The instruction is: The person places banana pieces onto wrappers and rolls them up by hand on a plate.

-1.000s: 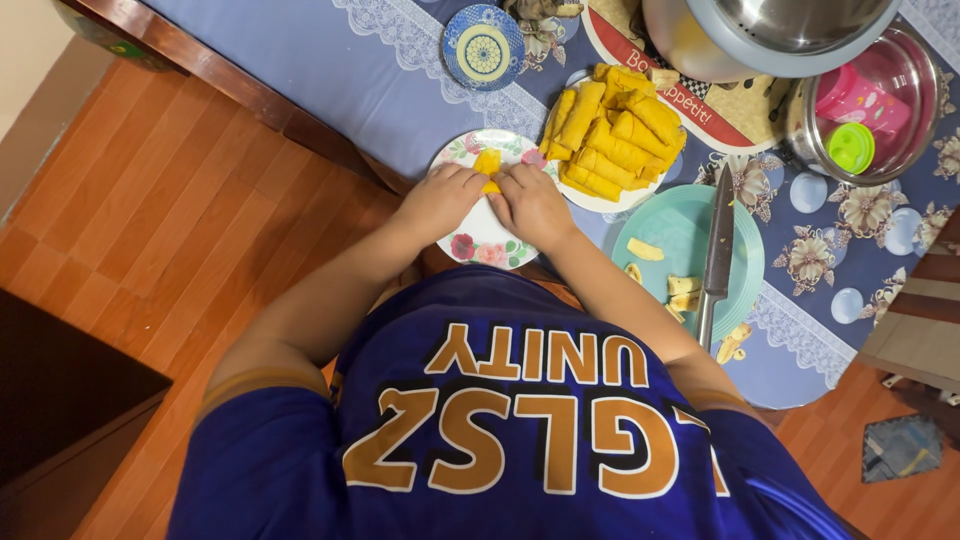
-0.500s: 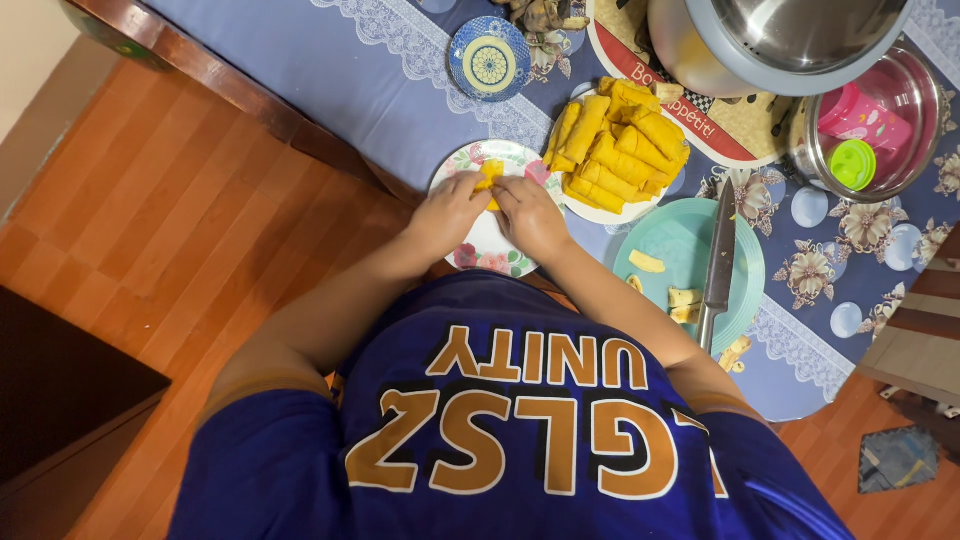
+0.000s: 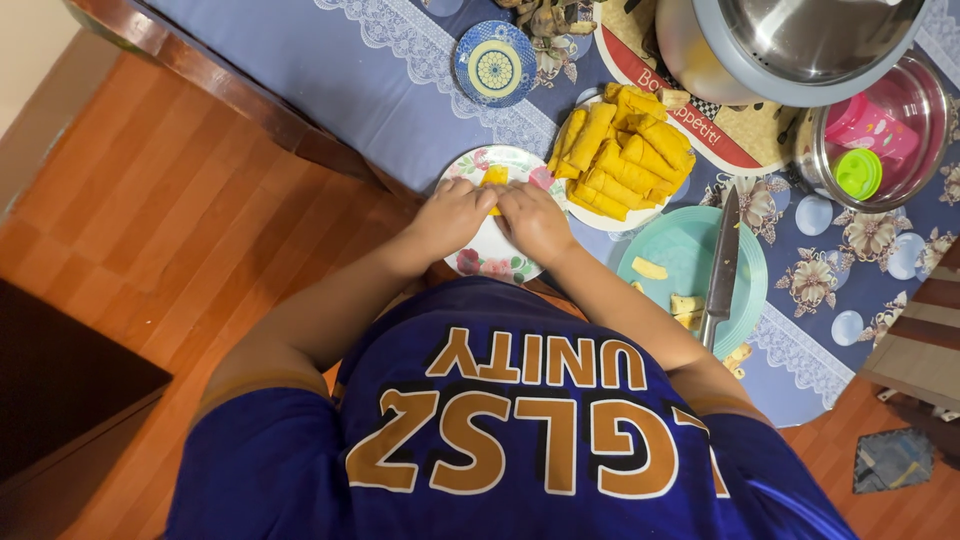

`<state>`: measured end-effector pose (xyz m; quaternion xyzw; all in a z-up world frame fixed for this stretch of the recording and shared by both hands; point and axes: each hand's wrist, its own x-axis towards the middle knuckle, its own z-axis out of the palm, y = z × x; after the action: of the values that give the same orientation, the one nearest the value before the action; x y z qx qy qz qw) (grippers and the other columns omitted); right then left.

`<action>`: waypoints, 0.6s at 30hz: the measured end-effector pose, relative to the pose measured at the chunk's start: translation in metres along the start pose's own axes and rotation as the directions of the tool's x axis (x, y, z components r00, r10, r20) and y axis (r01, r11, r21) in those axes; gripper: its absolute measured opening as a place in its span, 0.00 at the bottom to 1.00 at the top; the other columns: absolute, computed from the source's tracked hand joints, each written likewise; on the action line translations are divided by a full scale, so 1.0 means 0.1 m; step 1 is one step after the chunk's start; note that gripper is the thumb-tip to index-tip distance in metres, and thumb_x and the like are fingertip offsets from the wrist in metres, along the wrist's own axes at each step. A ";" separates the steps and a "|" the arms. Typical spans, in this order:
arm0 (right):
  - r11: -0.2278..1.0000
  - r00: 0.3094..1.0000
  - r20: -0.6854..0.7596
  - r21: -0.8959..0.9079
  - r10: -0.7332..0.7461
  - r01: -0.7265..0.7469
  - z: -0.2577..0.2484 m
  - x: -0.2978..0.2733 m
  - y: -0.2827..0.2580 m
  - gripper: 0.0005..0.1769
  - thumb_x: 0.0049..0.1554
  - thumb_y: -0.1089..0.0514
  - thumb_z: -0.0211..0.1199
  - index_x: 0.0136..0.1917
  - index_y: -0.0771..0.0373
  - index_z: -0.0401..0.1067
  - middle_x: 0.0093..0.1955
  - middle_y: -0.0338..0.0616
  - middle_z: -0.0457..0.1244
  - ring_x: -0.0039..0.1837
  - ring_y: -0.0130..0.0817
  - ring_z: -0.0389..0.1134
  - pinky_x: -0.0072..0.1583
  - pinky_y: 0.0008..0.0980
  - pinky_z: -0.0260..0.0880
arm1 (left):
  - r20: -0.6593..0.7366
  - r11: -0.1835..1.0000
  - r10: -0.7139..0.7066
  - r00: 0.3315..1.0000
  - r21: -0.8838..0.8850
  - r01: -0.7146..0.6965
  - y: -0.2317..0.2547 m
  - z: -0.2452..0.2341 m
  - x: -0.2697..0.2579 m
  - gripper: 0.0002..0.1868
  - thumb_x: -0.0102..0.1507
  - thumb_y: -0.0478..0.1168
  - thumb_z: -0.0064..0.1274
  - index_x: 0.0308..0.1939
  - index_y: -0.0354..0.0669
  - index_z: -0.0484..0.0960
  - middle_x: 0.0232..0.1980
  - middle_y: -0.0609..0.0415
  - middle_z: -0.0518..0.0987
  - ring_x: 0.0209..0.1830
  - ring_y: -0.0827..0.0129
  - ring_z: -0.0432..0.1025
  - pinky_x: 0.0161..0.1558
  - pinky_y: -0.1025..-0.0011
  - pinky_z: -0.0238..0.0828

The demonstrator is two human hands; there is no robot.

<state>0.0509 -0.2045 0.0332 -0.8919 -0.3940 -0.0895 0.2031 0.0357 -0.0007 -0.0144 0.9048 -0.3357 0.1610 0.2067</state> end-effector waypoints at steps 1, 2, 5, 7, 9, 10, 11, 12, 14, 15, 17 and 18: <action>0.999 0.999 0.017 -0.031 -0.039 0.040 0.01 0.00 0.02 0.20 0.53 0.62 0.67 0.60 0.67 0.74 0.52 0.49 0.69 0.56 0.46 0.69 0.60 0.41 0.69 | -0.031 1.000 -0.009 0.999 -0.022 0.008 0.01 0.02 0.01 0.13 0.64 0.36 0.45 0.51 0.39 0.76 0.43 0.55 0.79 0.45 0.61 0.70 0.51 0.60 0.65; 0.999 0.999 0.017 -0.032 -0.038 0.038 0.02 0.00 0.03 0.20 0.53 0.62 0.67 0.60 0.67 0.74 0.52 0.49 0.69 0.56 0.46 0.69 0.60 0.41 0.69 | -0.031 1.000 -0.008 0.999 -0.023 0.007 0.00 0.03 0.01 0.13 0.64 0.36 0.45 0.51 0.39 0.76 0.43 0.55 0.79 0.45 0.61 0.70 0.51 0.60 0.65; 0.999 0.999 0.045 -0.038 -0.021 0.022 0.01 0.06 0.08 0.14 0.55 0.59 0.67 0.54 0.65 0.74 0.51 0.50 0.69 0.55 0.47 0.70 0.60 0.42 0.70 | -0.015 1.000 0.006 1.000 -0.023 -0.007 -0.03 0.01 0.09 0.08 0.64 0.35 0.46 0.46 0.40 0.75 0.40 0.54 0.78 0.42 0.59 0.71 0.50 0.58 0.66; 0.989 0.966 0.217 0.021 0.140 -0.148 -0.05 0.19 0.14 0.13 0.55 0.55 0.70 0.49 0.64 0.75 0.46 0.53 0.69 0.51 0.51 0.71 0.55 0.45 0.71 | 0.029 0.986 -0.098 0.995 -0.130 0.101 -0.09 -0.06 0.26 0.06 0.62 0.34 0.47 0.43 0.41 0.74 0.38 0.49 0.80 0.42 0.52 0.75 0.49 0.55 0.71; 0.972 0.931 0.314 0.076 0.188 -0.222 -0.19 0.43 0.26 0.13 0.55 0.54 0.69 0.52 0.61 0.77 0.44 0.54 0.70 0.48 0.52 0.71 0.52 0.46 0.71 | 0.215 0.948 -0.183 0.959 -0.218 0.230 -0.24 -0.24 0.50 0.07 0.64 0.36 0.50 0.45 0.42 0.73 0.38 0.45 0.80 0.41 0.48 0.76 0.45 0.52 0.70; 0.946 0.881 0.417 0.127 0.223 -0.299 -0.27 0.57 0.33 0.15 0.54 0.53 0.69 0.54 0.58 0.79 0.42 0.55 0.70 0.44 0.54 0.71 0.49 0.47 0.71 | 0.404 0.885 -0.245 0.881 -0.278 0.374 -0.32 -0.33 0.63 0.08 0.65 0.38 0.52 0.46 0.43 0.72 0.38 0.41 0.81 0.40 0.44 0.77 0.41 0.48 0.70; 0.948 0.884 0.413 0.124 0.220 -0.294 -0.36 0.70 0.39 0.15 0.54 0.53 0.69 0.54 0.58 0.79 0.42 0.55 0.70 0.44 0.54 0.71 0.49 0.47 0.71 | 0.399 0.887 -0.245 0.884 -0.276 0.371 -0.39 -0.43 0.77 0.08 0.65 0.38 0.52 0.46 0.43 0.72 0.38 0.41 0.81 0.40 0.44 0.77 0.41 0.48 0.70; 0.935 0.883 0.414 0.167 0.221 -0.313 -0.44 0.85 0.47 0.16 0.52 0.53 0.69 0.54 0.58 0.79 0.42 0.56 0.70 0.44 0.54 0.72 0.48 0.47 0.71 | 0.444 0.885 -0.240 0.863 -0.266 0.383 -0.49 -0.51 0.93 0.12 0.63 0.39 0.54 0.48 0.43 0.70 0.38 0.41 0.82 0.39 0.43 0.77 0.40 0.47 0.69; 0.925 0.888 0.405 0.206 0.218 -0.321 -0.57 1.15 0.64 0.17 0.51 0.52 0.70 0.53 0.58 0.79 0.42 0.56 0.70 0.43 0.54 0.72 0.47 0.46 0.71 | 0.478 0.888 -0.235 0.846 -0.249 0.387 -0.69 -0.62 1.23 0.16 0.61 0.39 0.56 0.49 0.44 0.69 0.37 0.40 0.82 0.39 0.42 0.77 0.39 0.46 0.69; 0.923 0.871 0.421 0.164 0.254 -0.349 -0.60 1.29 0.74 0.17 0.51 0.52 0.70 0.53 0.59 0.79 0.42 0.56 0.70 0.43 0.54 0.72 0.47 0.46 0.71 | 0.458 0.888 -0.245 0.855 -0.247 0.387 -0.81 -0.64 1.38 0.18 0.60 0.41 0.58 0.49 0.44 0.68 0.38 0.41 0.82 0.40 0.42 0.77 0.38 0.46 0.69; 0.924 0.859 0.425 0.118 0.285 -0.365 -0.61 1.52 0.95 0.16 0.52 0.51 0.70 0.52 0.59 0.79 0.41 0.57 0.69 0.43 0.54 0.72 0.47 0.45 0.71 | 0.425 0.893 -0.257 0.868 -0.239 0.381 -1.05 -0.60 1.58 0.21 0.60 0.43 0.61 0.49 0.44 0.67 0.39 0.41 0.82 0.40 0.41 0.76 0.38 0.47 0.69; 0.931 0.877 0.395 0.121 0.273 -0.344 -0.56 1.61 1.05 0.15 0.52 0.52 0.69 0.52 0.60 0.79 0.42 0.57 0.70 0.44 0.54 0.72 0.48 0.45 0.71 | 0.379 0.900 -0.254 0.890 -0.245 0.361 -1.15 -0.53 1.67 0.20 0.60 0.43 0.61 0.49 0.44 0.68 0.39 0.41 0.82 0.41 0.41 0.77 0.39 0.47 0.69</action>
<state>0.2365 -0.1854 0.1046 -0.9208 -0.2840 0.1519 0.2198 0.2258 0.0141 0.0726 0.9172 -0.2378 -0.0859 0.3079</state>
